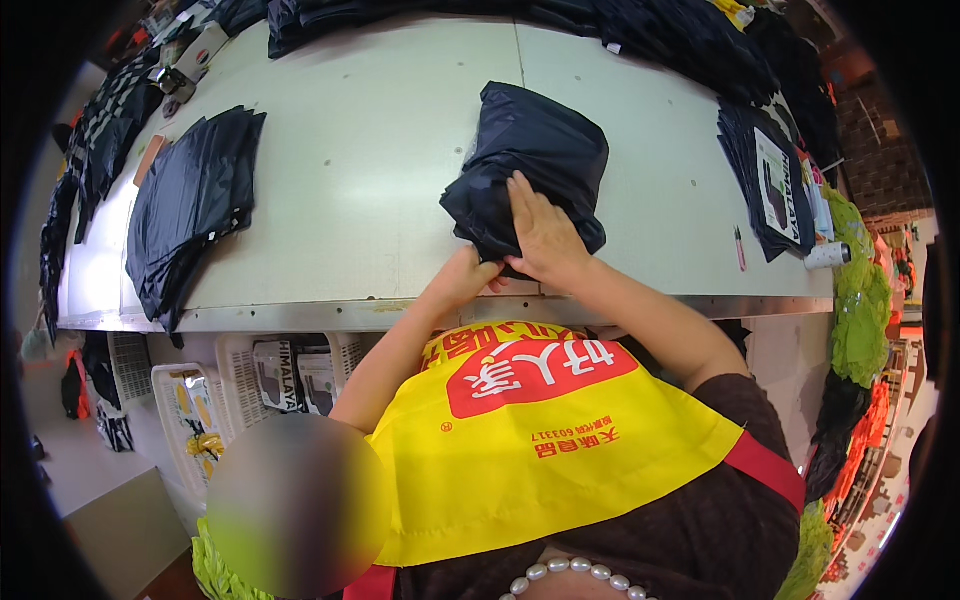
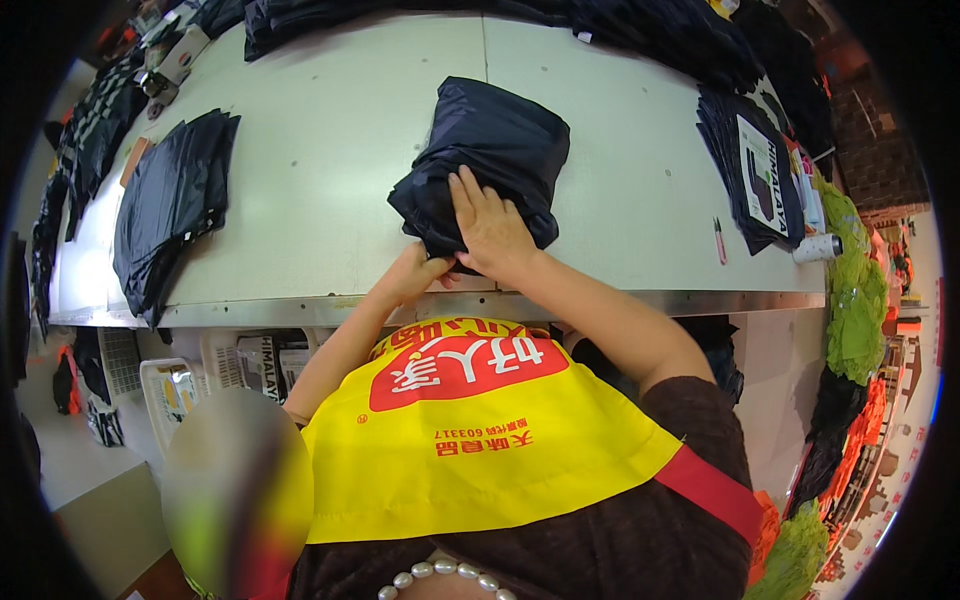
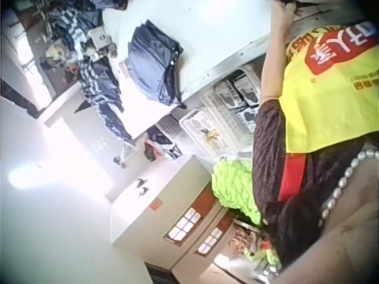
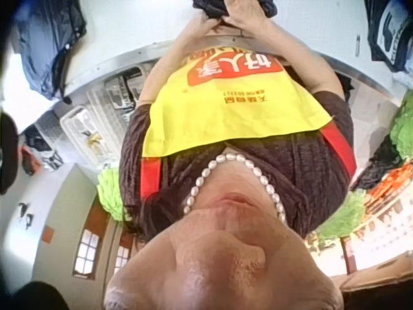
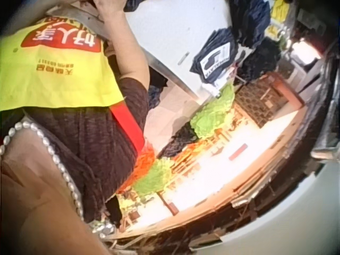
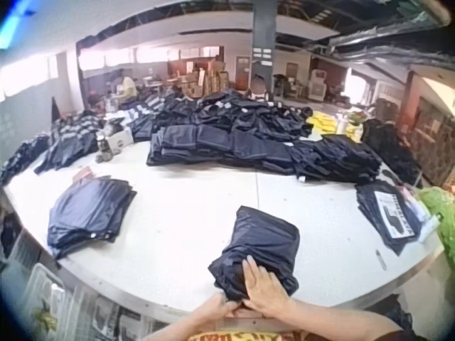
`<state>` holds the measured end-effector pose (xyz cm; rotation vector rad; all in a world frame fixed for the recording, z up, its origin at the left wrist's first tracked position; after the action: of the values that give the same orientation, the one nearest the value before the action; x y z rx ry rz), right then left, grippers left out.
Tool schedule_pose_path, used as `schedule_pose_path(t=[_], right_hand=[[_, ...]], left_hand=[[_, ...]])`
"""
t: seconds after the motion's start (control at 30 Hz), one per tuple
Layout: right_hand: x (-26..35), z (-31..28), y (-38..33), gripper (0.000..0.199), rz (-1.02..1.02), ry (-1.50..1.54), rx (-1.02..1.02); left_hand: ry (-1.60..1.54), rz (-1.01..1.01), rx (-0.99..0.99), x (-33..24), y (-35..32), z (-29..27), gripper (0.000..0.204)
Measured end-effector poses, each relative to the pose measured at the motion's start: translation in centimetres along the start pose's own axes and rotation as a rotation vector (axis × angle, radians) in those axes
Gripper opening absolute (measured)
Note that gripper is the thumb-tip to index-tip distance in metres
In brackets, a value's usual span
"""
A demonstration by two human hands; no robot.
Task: The person folds a black jacket on a table, aligns the sleeves, and folds it into a compact shape. The person then places the folded jacket into a plastic packaging bag and sets it aside. The person repeats the folding process with another jacket.
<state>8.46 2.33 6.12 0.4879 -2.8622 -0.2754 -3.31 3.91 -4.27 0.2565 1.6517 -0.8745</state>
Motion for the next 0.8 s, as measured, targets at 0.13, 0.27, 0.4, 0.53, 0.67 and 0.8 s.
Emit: schedule_pose_path(t=[0.13,0.27,0.4,0.53,0.67,0.8], right_hand=[[-0.2,-0.6,2.3,0.087,-0.102,-0.235,-0.114],[-0.4,-0.1,2.7,0.057,-0.241,-0.39,-0.254],[1.2,4.1,1.9,0.064,-0.282,-0.367,-0.254],[0.8,2.9,2.3,0.081,-0.217,-0.104,-0.113],[0.4,3.6,1.8,0.077,-0.294,-0.045,-0.109],[-0.2,3.2,2.1,0.068,-0.243,0.117,-0.031]], left_hand=[[0.169,0.023,-0.014,-3.2,-0.1,-2.7,0.026],[-0.15,-0.011,-0.064,-2.3,-0.9,-3.6,0.022],[-0.532,-0.166,-0.296,3.6,-2.3,-3.6,0.025],[-0.43,-0.141,-0.653,5.2,-2.7,-7.7,0.023],[-0.814,-0.12,-0.99,6.0,-3.2,-11.7,0.015],[-0.066,0.272,-0.994,-2.7,-3.3,-14.4,0.017]])
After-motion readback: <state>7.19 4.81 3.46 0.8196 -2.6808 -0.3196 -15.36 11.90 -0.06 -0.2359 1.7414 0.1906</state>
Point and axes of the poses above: each hand's wrist, its own y-axis towards the middle knuckle, its own z-axis out of the palm, x = y × z, the point moved 6 cm from there along y, towards the middle knuckle, and after that the axes turned 2 degrees about -x, right-handed, at the moved point
